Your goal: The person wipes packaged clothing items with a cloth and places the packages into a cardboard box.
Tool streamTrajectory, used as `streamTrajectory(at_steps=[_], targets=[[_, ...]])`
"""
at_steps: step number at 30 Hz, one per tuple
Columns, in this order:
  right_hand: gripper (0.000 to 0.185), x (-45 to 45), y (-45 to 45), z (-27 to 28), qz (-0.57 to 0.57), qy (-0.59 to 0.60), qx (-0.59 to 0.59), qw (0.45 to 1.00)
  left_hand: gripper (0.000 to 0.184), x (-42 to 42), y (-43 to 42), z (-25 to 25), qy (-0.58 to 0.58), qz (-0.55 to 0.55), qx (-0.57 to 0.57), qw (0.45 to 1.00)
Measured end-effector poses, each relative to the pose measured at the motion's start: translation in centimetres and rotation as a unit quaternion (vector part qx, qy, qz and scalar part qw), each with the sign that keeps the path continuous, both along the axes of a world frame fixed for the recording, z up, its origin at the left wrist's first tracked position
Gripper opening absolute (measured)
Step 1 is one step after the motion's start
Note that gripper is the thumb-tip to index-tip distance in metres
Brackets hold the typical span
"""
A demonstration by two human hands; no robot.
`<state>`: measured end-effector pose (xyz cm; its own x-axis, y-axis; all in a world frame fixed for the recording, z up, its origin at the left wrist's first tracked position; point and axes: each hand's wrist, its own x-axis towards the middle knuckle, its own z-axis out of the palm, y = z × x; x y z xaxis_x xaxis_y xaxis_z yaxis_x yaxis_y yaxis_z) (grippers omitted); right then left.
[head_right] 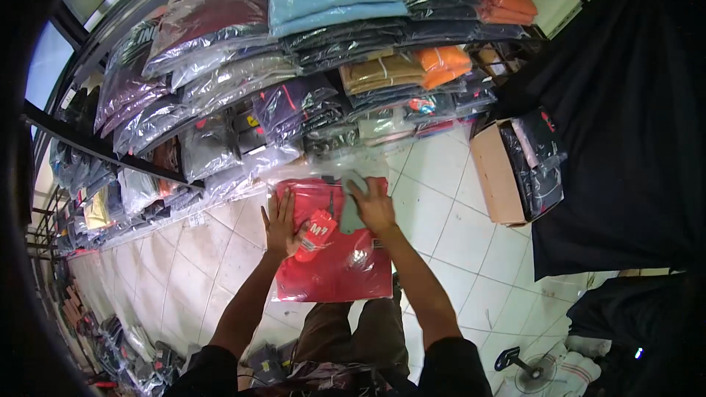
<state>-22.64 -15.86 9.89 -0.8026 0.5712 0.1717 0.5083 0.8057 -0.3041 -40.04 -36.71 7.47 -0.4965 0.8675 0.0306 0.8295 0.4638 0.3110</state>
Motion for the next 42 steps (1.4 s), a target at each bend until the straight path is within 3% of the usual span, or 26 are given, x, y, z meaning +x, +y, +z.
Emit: streamTrajectory(at_steps=[3,4,6,7,8,9,10,11,13,15,17,19,21,23,24,26,28,30,31,33,34,36,37,39,40,42], targets=[[0.040,5.6,4.3,-2.1,-0.125,-0.002,0.077,0.989,0.083,0.0,-0.2,-0.6,-0.017,0.016,0.008,1.000],[0.042,6.9,4.5,1.2,-0.188,-0.047,-0.012,0.981,0.083,0.7,-0.7,-1.2,-0.038,0.017,0.009,0.999],[0.056,7.1,2.4,3.1,-0.139,0.086,-0.005,0.987,0.083,0.1,-0.1,-1.0,-0.032,0.023,0.021,0.999],[0.057,5.1,-0.9,5.4,-0.186,-0.015,-0.101,0.977,0.083,0.2,-0.2,-0.9,-0.032,0.025,0.020,0.999],[0.053,5.3,-3.5,3.2,-0.013,0.087,-0.023,0.996,0.083,0.2,-0.4,-0.6,-0.036,0.017,0.026,0.999],[0.052,4.5,-6.8,0.9,-0.074,0.089,-0.291,0.950,0.084,0.1,-0.2,-0.4,-0.038,0.010,0.035,0.999],[0.052,4.0,-10.0,1.4,0.101,-0.014,-0.112,0.988,0.084,0.0,0.0,-0.3,-0.035,0.011,0.038,0.999],[0.056,3.0,-12.7,4.1,0.107,0.038,-0.273,0.955,0.084,0.0,-0.2,-0.4,-0.036,0.008,0.036,0.999],[0.058,6.1,-17.2,-0.3,0.301,-0.045,0.084,0.949,0.084,-0.1,-0.4,-0.1,-0.037,0.003,0.032,0.999],[0.059,8.6,-15.6,3.0,0.309,0.012,-0.101,0.946,0.084,-0.3,-0.5,-0.1,-0.030,0.003,0.030,0.999],[0.055,13.0,-13.3,3.3,0.385,-0.007,-0.166,0.908,0.085,-0.2,-0.4,0.2,-0.040,0.002,0.027,0.999],[0.055,19.8,-11.2,-1.4,0.317,-0.045,-0.354,0.879,0.086,0.1,-0.7,0.5,-0.010,0.007,-0.009,1.000],[0.049,21.1,-8.0,5.3,0.179,-0.346,-0.178,0.903,0.092,0.9,-1.4,0.9,0.017,0.060,-0.008,0.998],[0.041,22.7,-6.5,5.2,0.034,-0.174,-0.158,0.971,0.099,3.3,-2.7,2.2,-0.104,0.255,0.072,0.959],[0.043,22.5,-5.9,4.9,-0.005,-0.136,-0.130,0.982,0.103,4.4,-4.0,1.7,-0.147,0.304,0.042,0.940],[0.038,19.2,-5.9,5.4,-0.056,0.025,-0.140,0.988,0.105,6.1,-6.3,1.7,-0.150,0.258,-0.060,0.953],[0.037,15.4,-6.4,3.6,-0.060,0.102,-0.158,0.980,0.108,7.1,-6.1,3.1,-0.106,0.273,-0.030,0.956],[0.042,11.3,-7.9,2.7,-0.056,0.113,-0.190,0.974,0.104,6.7,-5.5,4.1,-0.207,0.371,-0.041,0.904],[0.045,9.6,-8.7,2.4,-0.050,0.074,-0.152,0.984,0.083,6.2,-5.6,2.4,-0.162,0.403,-0.027,0.901],[0.045,7.2,-10.1,2.5,-0.054,-0.002,-0.141,0.989,0.065,2.3,-7.9,-2.4,-0.440,0.295,-0.021,0.848],[0.045,6.9,-10.1,2.3,-0.039,0.020,-0.149,0.988,0.045,1.9,-7.7,-0.1,-0.486,0.236,0.043,0.840],[0.044,6.8,-9.8,2.8,-0.012,0.078,-0.183,0.980,0.035,2.7,-5.9,9.8,-0.524,0.234,0.088,0.814],[0.043,7.0,-9.6,4.3,-0.030,0.077,-0.209,0.974,0.033,2.9,-5.7,10.3,-0.434,0.223,0.142,0.861],[0.043,7.8,-8.3,5.4,-0.060,0.074,-0.231,0.968,0.023,4.8,-3.3,18.6,-0.332,0.117,0.240,0.905],[0.045,8.4,-7.4,5.3,-0.073,0.082,-0.233,0.966,0.026,5.9,-2.3,22.1,-0.309,0.133,0.115,0.935],[0.047,9.4,-5.6,5.7,-0.111,0.095,-0.229,0.962,0.025,8.3,-1.1,23.2,-0.158,0.048,0.028,0.986]])
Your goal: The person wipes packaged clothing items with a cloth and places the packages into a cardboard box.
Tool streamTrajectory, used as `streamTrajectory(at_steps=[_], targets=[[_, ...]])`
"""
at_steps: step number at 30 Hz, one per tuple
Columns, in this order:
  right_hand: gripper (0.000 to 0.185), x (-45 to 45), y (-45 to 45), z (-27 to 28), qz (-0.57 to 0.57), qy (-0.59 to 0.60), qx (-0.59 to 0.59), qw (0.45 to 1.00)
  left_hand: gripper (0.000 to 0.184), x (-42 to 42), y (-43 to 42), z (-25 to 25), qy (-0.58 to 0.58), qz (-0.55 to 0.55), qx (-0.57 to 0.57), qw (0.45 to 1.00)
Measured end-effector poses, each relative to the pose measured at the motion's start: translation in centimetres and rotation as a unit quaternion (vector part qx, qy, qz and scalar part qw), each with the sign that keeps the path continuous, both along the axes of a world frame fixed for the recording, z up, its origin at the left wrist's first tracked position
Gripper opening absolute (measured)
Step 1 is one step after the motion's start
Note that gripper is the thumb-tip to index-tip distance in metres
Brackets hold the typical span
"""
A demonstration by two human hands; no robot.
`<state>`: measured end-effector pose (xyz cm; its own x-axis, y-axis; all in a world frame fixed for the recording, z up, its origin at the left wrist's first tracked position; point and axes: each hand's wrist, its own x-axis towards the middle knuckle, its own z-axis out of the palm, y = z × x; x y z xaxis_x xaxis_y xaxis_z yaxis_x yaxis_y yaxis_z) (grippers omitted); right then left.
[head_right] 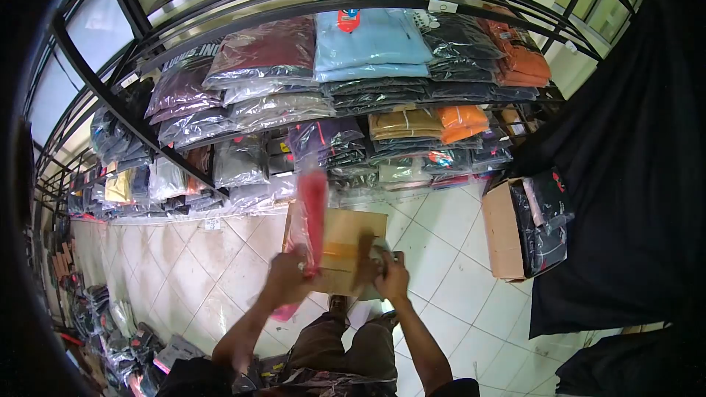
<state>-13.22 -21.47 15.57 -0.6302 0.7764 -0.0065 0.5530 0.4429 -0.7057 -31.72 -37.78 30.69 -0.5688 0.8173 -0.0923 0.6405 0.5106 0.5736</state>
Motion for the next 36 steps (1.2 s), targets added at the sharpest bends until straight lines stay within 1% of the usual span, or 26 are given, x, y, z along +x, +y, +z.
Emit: streamTrajectory(at_steps=[1,2,3,5,7,8,10,11,12,13,14,15,16,18,20,21,23,25,27,28,30,31,32,33,35,36], targets=[[0.041,0.6,0.8,0.5,-0.020,0.022,-0.016,0.999,0.027,1.1,0.4,-1.9,-0.070,-0.026,0.080,0.994],[0.036,1.2,1.8,0.5,-0.030,0.070,0.013,0.997,0.028,2.6,0.9,-4.1,-0.030,-0.035,0.052,0.998],[0.039,1.8,2.7,0.2,-0.056,0.057,0.039,0.996,0.029,4.1,1.4,-6.5,0.011,-0.045,0.023,0.999],[0.037,3.0,4.1,0.2,-0.107,0.073,0.005,0.992,0.038,6.2,2.6,-12.8,-0.080,-0.167,-0.085,0.979],[0.036,3.9,5.3,0.5,-0.129,0.094,-0.002,0.987,0.041,7.6,2.2,-14.5,-0.204,-0.221,-0.086,0.950],[0.036,4.1,5.8,0.5,-0.138,0.097,0.007,0.986,0.046,7.7,1.7,-15.4,-0.060,-0.238,-0.060,0.968],[0.035,4.0,6.0,1.2,-0.136,0.094,0.028,0.986,0.058,5.3,1.2,-16.7,-0.055,-0.143,-0.125,0.980],[0.034,3.3,5.6,2.5,-0.128,0.094,0.047,0.986,0.074,3.5,0.8,-17.4,0.033,-0.087,-0.044,0.995],[0.033,2.0,5.1,3.2,-0.116,0.088,0.077,0.986,0.091,1.9,0.5,-18.0,0.122,-0.029,0.041,0.991],[0.037,0.4,4.2,3.7,-0.115,0.093,0.038,0.988,0.091,1.0,0.2,-18.3,0.119,-0.033,0.036,0.992],[0.044,-0.9,3.9,2.0,-0.026,0.140,0.134,0.981,0.106,0.2,0.1,-18.6,0.091,-0.023,-0.006,0.996],[0.051,-1.9,3.0,0.4,0.007,0.015,0.011,1.000,0.121,-0.3,0.2,-19.0,0.063,-0.013,-0.048,0.997],[0.050,-4.2,1.4,0.9,0.058,0.043,0.090,0.993,0.121,-0.3,0.3,-19.7,0.060,-0.017,-0.051,0.997],[0.053,-6.4,-0.9,-1.7,0.233,0.010,0.167,0.958,0.136,-0.2,0.4,-21.3,0.091,-0.011,-0.078,0.993],[0.058,-6.4,-1.4,-5.2,0.376,-0.025,0.276,0.884,0.138,-0.3,-0.1,-21.9,0.091,-0.011,-0.082,0.992],[0.067,-5.0,0.0,-10.1,0.375,-0.045,0.129,0.917,0.140,-0.6,-0.1,-22.2,0.096,-0.011,-0.071,0.993],[0.062,-4.0,3.4,-8.3,0.308,-0.098,0.140,0.936,0.138,-0.5,0.5,-21.7,0.101,0.000,-0.067,0.993],[0.057,-4.2,6.6,-6.8,0.202,-0.136,0.292,0.925,0.136,-0.5,0.7,-21.5,0.093,0.004,-0.062,0.994],[0.053,-5.2,10.3,-7.5,0.061,-0.181,0.308,0.932,0.136,-0.6,0.6,-21.4,0.080,0.006,-0.069,0.994],[0.045,-6.1,11.5,-6.0,-0.007,-0.179,0.240,0.954,0.136,-0.7,0.4,-21.3,0.072,0.007,-0.076,0.994],[0.048,-8.4,11.3,-3.8,0.000,-0.158,0.226,0.961,0.136,-0.9,0.6,-20.9,0.068,0.008,-0.078,0.995],[0.052,-10.5,9.8,-3.4,0.039,-0.058,0.232,0.970,0.136,-0.8,0.5,-20.8,0.058,0.008,-0.080,0.995],[0.053,-13.0,7.3,-1.0,0.121,0.010,0.231,0.966,0.137,-0.8,0.5,-21.0,0.070,0.004,-0.077,0.995],[0.055,-14.5,5.6,-2.5,0.229,-0.028,0.192,0.954,0.137,-0.5,0.2,-21.1,0.064,0.001,-0.079,0.995],[0.053,-18.0,1.0,-2.8,0.353,-0.057,0.285,0.889,0.138,-0.8,0.3,-21.3,0.068,0.002,-0.068,0.995],[0.052,-19.9,0.3,-3.8,0.385,-0.017,0.333,0.861,0.139,-0.7,0.0,-22.7,0.043,-0.005,-0.132,0.990]])
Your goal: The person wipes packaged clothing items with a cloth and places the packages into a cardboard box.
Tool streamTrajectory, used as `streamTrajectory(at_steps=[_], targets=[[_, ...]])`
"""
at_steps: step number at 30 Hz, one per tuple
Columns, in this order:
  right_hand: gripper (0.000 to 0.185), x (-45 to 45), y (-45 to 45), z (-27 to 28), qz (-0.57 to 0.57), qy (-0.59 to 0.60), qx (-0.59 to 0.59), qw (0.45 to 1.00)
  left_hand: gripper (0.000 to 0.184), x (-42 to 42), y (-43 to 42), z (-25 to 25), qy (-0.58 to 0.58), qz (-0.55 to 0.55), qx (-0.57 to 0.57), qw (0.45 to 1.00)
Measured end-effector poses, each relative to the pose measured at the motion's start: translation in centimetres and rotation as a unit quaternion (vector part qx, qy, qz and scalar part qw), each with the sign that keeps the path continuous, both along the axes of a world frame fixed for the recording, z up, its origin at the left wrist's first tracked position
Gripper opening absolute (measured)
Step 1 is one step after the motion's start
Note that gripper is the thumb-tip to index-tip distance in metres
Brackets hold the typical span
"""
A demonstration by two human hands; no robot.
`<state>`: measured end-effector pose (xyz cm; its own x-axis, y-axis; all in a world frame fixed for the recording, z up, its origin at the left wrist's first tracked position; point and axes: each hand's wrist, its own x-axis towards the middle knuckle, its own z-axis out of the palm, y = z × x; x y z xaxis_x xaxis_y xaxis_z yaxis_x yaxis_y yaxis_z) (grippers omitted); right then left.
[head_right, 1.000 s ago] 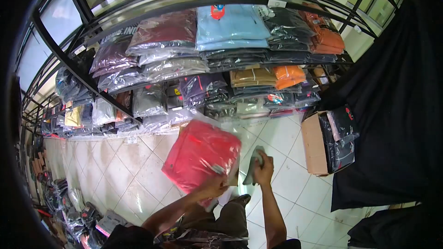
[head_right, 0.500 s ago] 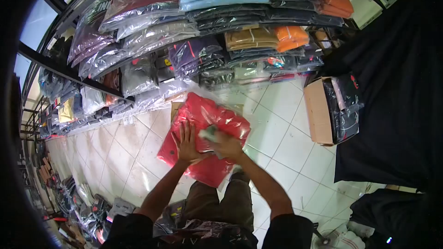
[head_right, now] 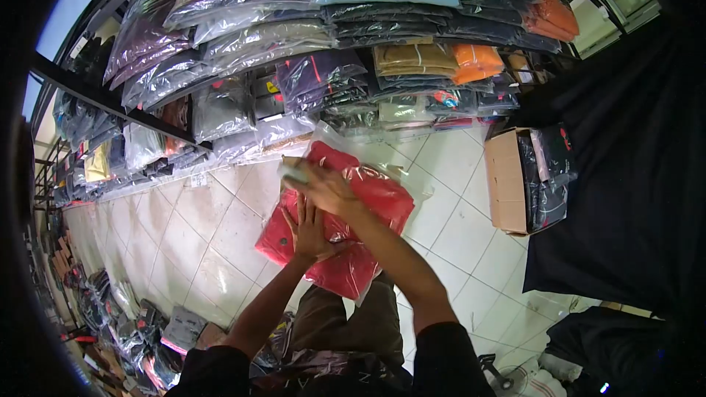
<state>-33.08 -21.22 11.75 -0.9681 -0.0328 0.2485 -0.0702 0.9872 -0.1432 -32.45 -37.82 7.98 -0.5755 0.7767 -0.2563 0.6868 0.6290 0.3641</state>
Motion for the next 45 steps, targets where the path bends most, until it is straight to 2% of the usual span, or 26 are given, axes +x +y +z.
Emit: streamTrajectory(at_steps=[1,2,6,10,11,12,13,14,16,17,18,21,22,24,25,26,28,31,32,34,36,37,38,40,43,45], targets=[[0.051,-1.4,0.0,-1.9,0.053,0.041,0.033,0.997,0.139,-0.3,0.3,0.0,0.004,-0.001,0.001,1.000],[0.048,-2.2,0.6,-4.8,-0.033,-0.077,-0.112,0.990,0.139,-0.4,0.2,0.2,0.026,-0.003,0.035,0.999],[0.038,-1.8,7.1,-3.8,-0.218,0.028,-0.021,0.975,0.137,-0.6,0.3,1.4,0.014,0.000,0.039,0.999],[0.039,2.4,9.6,2.1,-0.342,-0.015,-0.076,0.936,0.090,-3.1,-0.1,3.3,-0.047,0.011,0.033,0.998],[0.043,3.8,8.4,1.7,-0.294,0.049,-0.058,0.953,0.072,-5.7,-0.7,0.1,-0.277,0.149,0.141,0.939],[0.048,5.0,6.0,1.9,-0.303,0.020,-0.050,0.952,0.057,-7.4,-1.4,-3.2,-0.487,0.279,0.226,0.796],[0.054,5.5,2.7,2.0,-0.310,-0.009,-0.044,0.950,0.049,-8.9,-0.1,2.8,-0.304,0.191,0.178,0.916],[0.054,5.7,0.0,0.0,-0.256,0.028,-0.084,0.963,0.055,-11.0,0.8,3.0,-0.178,-0.009,0.287,0.941],[0.053,5.7,-7.5,-6.8,-0.180,0.107,-0.029,0.977,0.062,-11.6,2.0,-0.7,-0.246,-0.016,0.210,0.946],[0.053,6.8,-12.3,-8.7,-0.113,-0.068,-0.100,0.986,0.062,-11.5,2.8,-0.2,-0.237,-0.061,0.149,0.958],[0.048,7.5,-16.9,-9.7,-0.095,-0.048,-0.155,0.982,0.060,-11.7,3.0,-0.5,-0.234,-0.071,0.141,0.959],[0.039,9.3,-19.1,-4.1,0.060,-0.015,-0.265,0.962,0.052,-11.7,2.5,-0.4,-0.199,-0.111,0.133,0.965],[0.040,9.6,-18.3,-2.7,0.095,-0.239,-0.370,0.893,0.051,-11.2,2.2,-0.4,-0.126,-0.132,0.141,0.973],[0.041,14.3,-17.6,-7.3,0.064,-0.118,-0.353,0.926,0.063,-10.4,1.9,-1.2,-0.040,-0.137,0.124,0.982],[0.035,15.1,-13.0,1.4,-0.072,-0.228,-0.311,0.920,0.069,-9.9,2.0,-0.8,0.006,-0.140,0.122,0.983],[0.035,17.2,-9.5,1.2,-0.045,-0.152,-0.345,0.925,0.078,-9.6,2.0,-0.6,0.027,-0.136,0.116,0.983],[0.045,24.9,-5.3,-5.4,-0.118,-0.163,-0.351,0.914,0.079,-9.4,2.0,-0.6,0.034,-0.139,0.135,0.980],[0.041,30.3,0.2,-0.9,-0.265,-0.199,-0.029,0.943,0.089,-8.2,2.4,1.4,0.026,-0.078,0.246,0.966],[0.041,32.0,1.9,-0.2,-0.354,-0.258,-0.115,0.891,0.095,-7.3,2.8,3.6,-0.004,-0.034,0.270,0.962],[0.049,33.4,2.4,0.9,-0.427,-0.055,-0.119,0.895,0.104,-5.3,1.9,3.1,0.018,0.156,0.075,0.985],[0.052,30.7,1.5,2.5,-0.454,0.052,-0.198,0.867,0.098,-6.2,0.9,1.2,-0.001,0.243,-0.017,0.970],[0.050,29.5,1.2,2.2,-0.452,0.007,-0.288,0.844,0.073,-9.4,-0.6,-3.1,-0.058,0.161,-0.057,0.984],[0.048,27.5,0.7,2.1,-0.427,0.044,-0.314,0.847,0.044,-9.6,-1.1,-1.3,-0.271,0.170,0.108,0.941],[0.043,23.3,0.5,1.8,-0.372,0.105,-0.341,0.857,0.036,-7.4,-1.0,6.8,-0.360,0.168,0.258,0.880],[0.050,18.7,-0.7,1.5,-0.293,0.144,-0.466,0.822,0.032,-2.6,-0.7,21.2,-0.223,0.143,0.246,0.932],[0.049,17.1,-0.4,-0.3,-0.186,0.208,-0.431,0.858,0.035,-1.0,-0.5,23.7,-0.023,0.105,0.221,0.969]])
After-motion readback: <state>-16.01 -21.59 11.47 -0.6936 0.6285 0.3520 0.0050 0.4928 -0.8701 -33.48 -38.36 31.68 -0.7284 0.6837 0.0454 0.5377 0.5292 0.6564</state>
